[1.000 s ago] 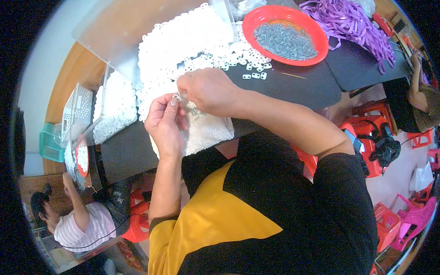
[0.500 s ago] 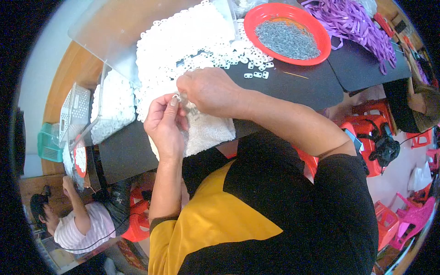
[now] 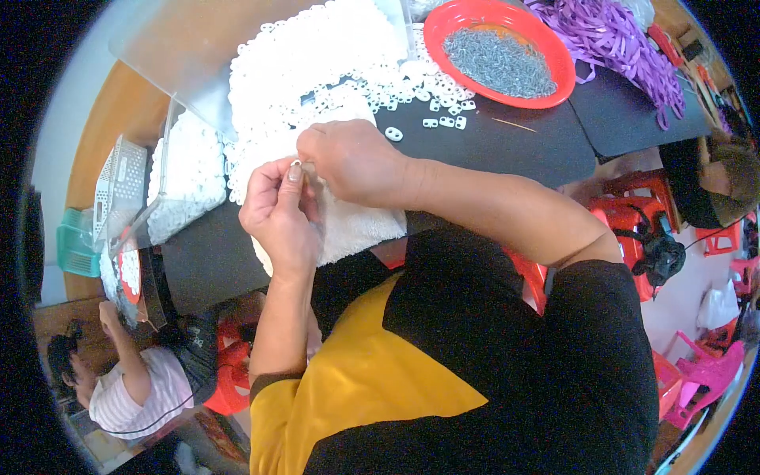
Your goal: Assemble small plastic clips by inserting metal rings into them at a manufacturing workbench.
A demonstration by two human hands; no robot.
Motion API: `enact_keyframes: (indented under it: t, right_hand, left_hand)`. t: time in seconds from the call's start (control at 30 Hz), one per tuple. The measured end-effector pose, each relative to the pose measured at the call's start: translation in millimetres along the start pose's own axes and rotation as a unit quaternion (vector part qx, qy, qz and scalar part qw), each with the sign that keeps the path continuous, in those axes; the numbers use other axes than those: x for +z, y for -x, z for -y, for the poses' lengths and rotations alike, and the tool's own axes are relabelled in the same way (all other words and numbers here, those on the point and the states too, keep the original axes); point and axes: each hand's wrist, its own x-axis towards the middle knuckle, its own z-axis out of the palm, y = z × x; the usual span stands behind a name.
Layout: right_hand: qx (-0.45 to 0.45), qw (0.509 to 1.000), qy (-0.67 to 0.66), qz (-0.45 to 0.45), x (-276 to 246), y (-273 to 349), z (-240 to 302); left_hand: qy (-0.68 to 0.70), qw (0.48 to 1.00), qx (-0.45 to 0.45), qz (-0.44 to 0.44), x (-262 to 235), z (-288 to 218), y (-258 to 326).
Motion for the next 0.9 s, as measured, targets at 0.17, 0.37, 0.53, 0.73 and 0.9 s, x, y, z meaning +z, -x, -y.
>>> enact_keyframes:
  t: [0.17, 0.37, 0.53, 0.73, 0.9]
  right_hand:
    - [0.029, 1.000, -0.008, -0.002, -1.5, -2.0, -1.5]
    - [0.030, 1.000, 0.010, 0.002, -5.2, -2.2, -1.4]
    - [0.051, 0.998, 0.016, 0.015, -7.7, -1.7, 1.8]
    - [0.049, 0.999, -0.024, 0.007, -0.3, 1.6, 1.0]
    - [0.018, 0.999, -0.033, -0.012, 3.2, 1.7, 3.7]
  left_hand:
    - [0.033, 0.999, -0.030, -0.023, 2.8, -3.6, -2.3]
    - [-0.025, 0.999, -0.030, 0.009, 0.2, -8.8, -1.7]
    - [-0.052, 0.998, -0.007, 0.023, -2.0, -5.9, -0.6]
    - [-0.042, 0.998, -0.026, 0.027, -3.3, -5.6, 0.4]
    - [-0.018, 0.998, -0.055, 0.004, -1.5, -2.9, 1.9]
